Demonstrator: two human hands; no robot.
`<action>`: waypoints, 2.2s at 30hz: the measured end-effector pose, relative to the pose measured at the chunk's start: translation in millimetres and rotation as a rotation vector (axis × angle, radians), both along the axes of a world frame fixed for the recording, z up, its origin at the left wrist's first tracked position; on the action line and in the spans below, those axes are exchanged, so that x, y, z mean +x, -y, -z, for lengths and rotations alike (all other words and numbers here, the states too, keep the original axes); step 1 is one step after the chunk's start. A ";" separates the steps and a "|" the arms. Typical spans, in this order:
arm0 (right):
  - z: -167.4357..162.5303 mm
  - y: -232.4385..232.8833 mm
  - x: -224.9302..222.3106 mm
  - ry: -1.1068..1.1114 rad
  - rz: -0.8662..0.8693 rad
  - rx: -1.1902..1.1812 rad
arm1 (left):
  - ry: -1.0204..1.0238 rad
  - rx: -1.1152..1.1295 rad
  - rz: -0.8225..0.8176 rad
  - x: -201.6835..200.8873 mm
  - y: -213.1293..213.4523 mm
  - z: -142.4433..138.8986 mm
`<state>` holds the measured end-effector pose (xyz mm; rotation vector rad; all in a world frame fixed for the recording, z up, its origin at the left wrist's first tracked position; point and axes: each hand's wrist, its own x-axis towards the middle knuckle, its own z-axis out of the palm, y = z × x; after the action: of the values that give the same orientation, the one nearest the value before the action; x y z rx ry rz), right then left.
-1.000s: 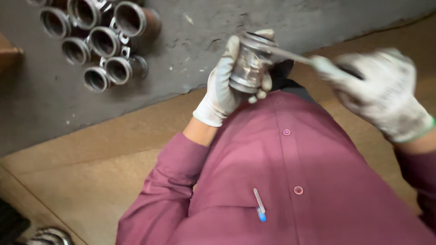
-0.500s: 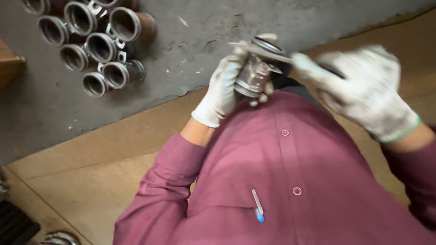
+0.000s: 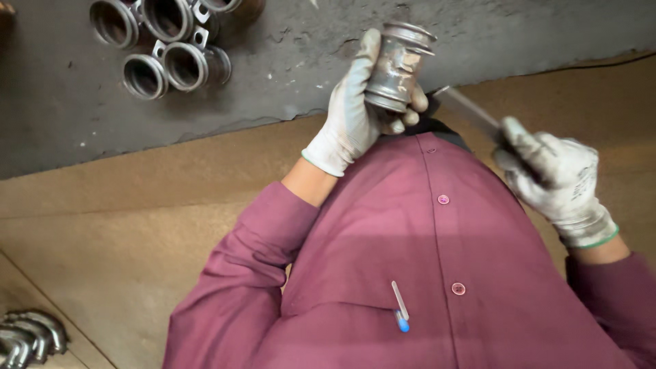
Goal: The person files the edges of cylindrical metal pipe fittings by hand at a workbench, holding each fitting in one gloved hand while running a flat file around its rim, then sets it with the finished pile. They briefly use a yellow power grinder on a fitting before resuming filing.
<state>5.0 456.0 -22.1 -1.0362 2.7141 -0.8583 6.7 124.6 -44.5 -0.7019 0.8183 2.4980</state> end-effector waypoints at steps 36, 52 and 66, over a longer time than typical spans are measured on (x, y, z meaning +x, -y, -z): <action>-49.1 20.6 -36.0 -0.097 -0.095 -0.019 | -0.169 0.503 0.053 4.0 10.8 -33.3; -59.3 73.7 -32.5 -0.113 -0.100 -0.130 | -0.199 0.690 0.130 5.6 -9.3 -28.4; -36.3 56.8 -24.6 -0.141 -0.082 -0.136 | -0.092 0.755 0.039 6.8 -10.6 -53.4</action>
<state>-19.6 399.2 14.2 -1.2724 2.7353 -1.0033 13.5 135.2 8.9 -0.2963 -0.1158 2.5314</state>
